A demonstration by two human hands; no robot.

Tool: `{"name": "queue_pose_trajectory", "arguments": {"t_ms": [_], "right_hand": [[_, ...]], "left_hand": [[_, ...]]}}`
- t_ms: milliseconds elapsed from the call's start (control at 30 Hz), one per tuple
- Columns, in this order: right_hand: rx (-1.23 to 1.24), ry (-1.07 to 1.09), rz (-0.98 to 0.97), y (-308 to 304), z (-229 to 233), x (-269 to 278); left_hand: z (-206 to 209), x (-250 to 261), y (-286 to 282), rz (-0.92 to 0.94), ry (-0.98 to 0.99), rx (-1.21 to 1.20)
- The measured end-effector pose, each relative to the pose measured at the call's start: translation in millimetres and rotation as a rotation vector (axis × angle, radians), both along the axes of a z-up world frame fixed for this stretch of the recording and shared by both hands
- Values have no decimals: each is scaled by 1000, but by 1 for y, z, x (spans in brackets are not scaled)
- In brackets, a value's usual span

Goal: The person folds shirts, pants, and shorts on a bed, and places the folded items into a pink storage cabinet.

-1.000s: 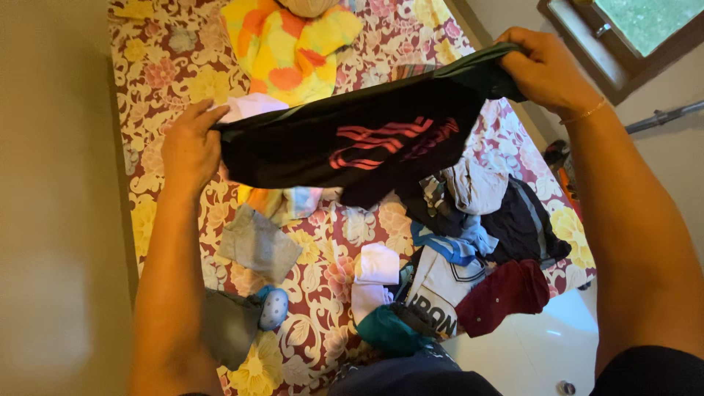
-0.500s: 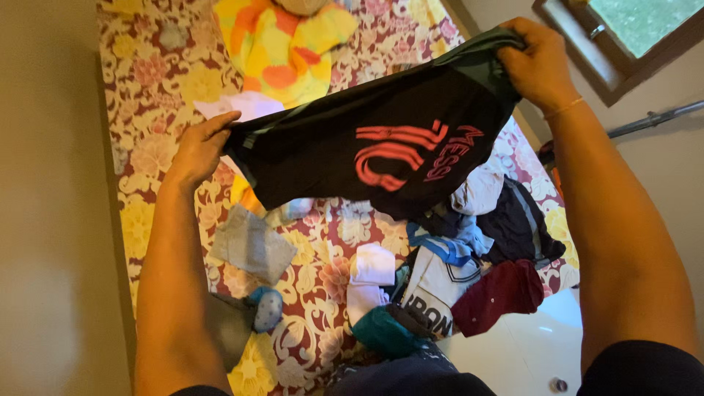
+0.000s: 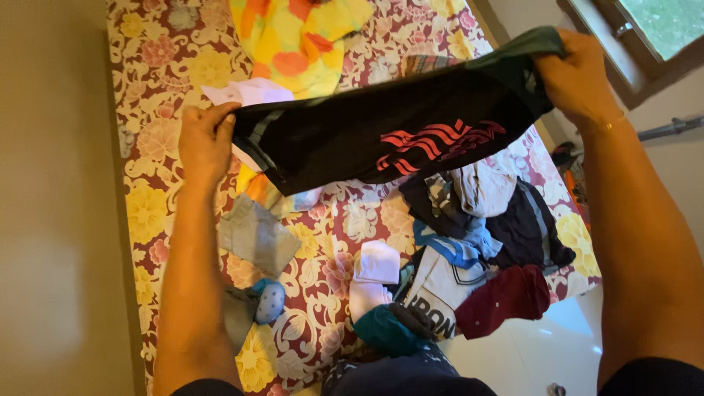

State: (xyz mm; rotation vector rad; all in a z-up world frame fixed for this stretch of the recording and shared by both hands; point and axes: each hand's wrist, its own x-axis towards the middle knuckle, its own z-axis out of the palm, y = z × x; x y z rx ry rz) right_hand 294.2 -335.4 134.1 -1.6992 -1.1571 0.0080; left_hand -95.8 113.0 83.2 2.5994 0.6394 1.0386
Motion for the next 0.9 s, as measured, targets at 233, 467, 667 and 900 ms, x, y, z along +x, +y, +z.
{"name": "queue_pose_trajectory", "arguments": {"t_ms": [233,467,667,900], "right_hand": [[45,110,74,21,36,-50],[-27,108,79,50,19,-78],[-245,-118,-202,5,-9,-35],[-314,-297,-279,-11,-47,8]], "left_hand": [[-62,18,-3,-20,-760,-893],[-185,122,-63,21,-383,-1052],[-130,81,8,-11,-251,-610],[-71,79,16,-191,-245,-916]]}}
